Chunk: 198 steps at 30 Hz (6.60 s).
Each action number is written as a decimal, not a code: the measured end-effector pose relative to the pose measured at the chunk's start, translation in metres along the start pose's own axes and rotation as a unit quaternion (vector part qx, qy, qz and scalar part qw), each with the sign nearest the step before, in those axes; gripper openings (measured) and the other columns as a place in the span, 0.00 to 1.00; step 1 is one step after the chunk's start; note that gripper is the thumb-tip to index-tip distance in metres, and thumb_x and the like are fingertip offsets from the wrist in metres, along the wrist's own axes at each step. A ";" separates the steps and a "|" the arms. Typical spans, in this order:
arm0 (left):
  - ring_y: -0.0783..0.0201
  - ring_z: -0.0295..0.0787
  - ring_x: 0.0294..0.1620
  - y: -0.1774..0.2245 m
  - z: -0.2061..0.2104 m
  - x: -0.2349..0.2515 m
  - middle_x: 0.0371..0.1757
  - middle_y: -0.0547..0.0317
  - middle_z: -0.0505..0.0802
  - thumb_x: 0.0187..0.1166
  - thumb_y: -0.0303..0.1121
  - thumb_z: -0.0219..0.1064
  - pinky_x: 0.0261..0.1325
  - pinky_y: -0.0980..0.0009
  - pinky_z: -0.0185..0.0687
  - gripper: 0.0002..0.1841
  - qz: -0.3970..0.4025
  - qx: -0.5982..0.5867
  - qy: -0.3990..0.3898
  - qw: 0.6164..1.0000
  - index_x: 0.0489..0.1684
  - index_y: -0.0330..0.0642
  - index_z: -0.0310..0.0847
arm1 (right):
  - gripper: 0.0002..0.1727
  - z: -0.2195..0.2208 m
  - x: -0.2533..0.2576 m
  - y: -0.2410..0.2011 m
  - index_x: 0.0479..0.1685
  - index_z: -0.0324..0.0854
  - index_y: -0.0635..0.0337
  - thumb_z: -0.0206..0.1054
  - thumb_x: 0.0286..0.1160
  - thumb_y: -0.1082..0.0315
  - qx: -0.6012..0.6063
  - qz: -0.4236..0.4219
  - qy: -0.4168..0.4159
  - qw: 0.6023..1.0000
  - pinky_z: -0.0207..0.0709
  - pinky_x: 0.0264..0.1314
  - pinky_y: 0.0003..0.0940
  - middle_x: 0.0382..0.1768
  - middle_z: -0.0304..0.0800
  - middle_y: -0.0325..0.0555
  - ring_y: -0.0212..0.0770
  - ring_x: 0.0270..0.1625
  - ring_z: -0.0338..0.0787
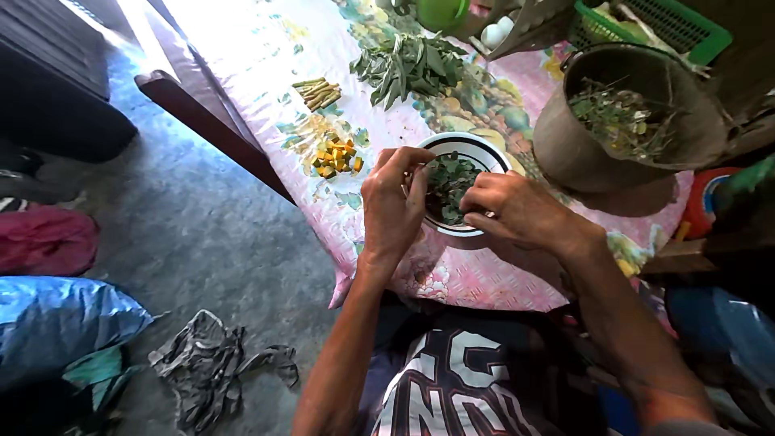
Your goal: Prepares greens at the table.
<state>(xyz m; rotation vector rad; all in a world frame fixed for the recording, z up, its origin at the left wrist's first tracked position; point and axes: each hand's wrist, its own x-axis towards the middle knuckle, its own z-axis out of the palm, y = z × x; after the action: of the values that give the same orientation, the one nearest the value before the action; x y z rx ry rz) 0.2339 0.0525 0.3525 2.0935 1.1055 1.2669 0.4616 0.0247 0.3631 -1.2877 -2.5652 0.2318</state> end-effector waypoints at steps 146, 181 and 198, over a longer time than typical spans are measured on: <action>0.72 0.88 0.27 0.093 -0.060 0.051 0.32 0.62 0.92 0.82 0.26 0.50 0.32 0.76 0.87 0.13 -0.147 -0.487 -0.118 0.853 0.36 0.44 0.84 | 0.12 -0.036 0.046 -0.074 0.46 0.88 0.67 0.65 0.82 0.66 0.223 -0.031 0.433 0.873 0.86 0.48 0.25 0.41 0.92 0.47 0.29 0.41 0.90; 0.66 0.90 0.30 0.014 -0.018 0.027 0.38 0.57 0.91 0.80 0.31 0.70 0.36 0.70 0.92 0.06 -0.010 -0.205 0.085 0.975 0.43 0.37 0.88 | 0.24 -0.209 0.224 0.123 0.69 0.79 0.71 0.63 0.79 0.65 -0.015 0.326 0.312 0.892 0.73 0.73 0.63 0.64 0.85 0.68 0.65 0.70 0.84; 0.73 0.89 0.43 0.043 -0.005 0.012 0.40 0.64 0.92 0.69 0.25 0.77 0.47 0.73 0.88 0.09 -0.039 -0.251 0.121 0.960 0.44 0.42 0.91 | 0.10 -0.028 0.036 -0.043 0.50 0.83 0.59 0.68 0.72 0.78 0.393 -0.018 0.317 0.863 0.89 0.43 0.25 0.41 0.91 0.37 0.27 0.39 0.90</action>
<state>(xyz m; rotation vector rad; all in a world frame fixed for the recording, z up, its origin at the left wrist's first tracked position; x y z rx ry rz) 0.2495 0.0373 0.3921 1.5367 0.8345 1.5977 0.4173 0.0286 0.4068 -0.8001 -1.6391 0.6405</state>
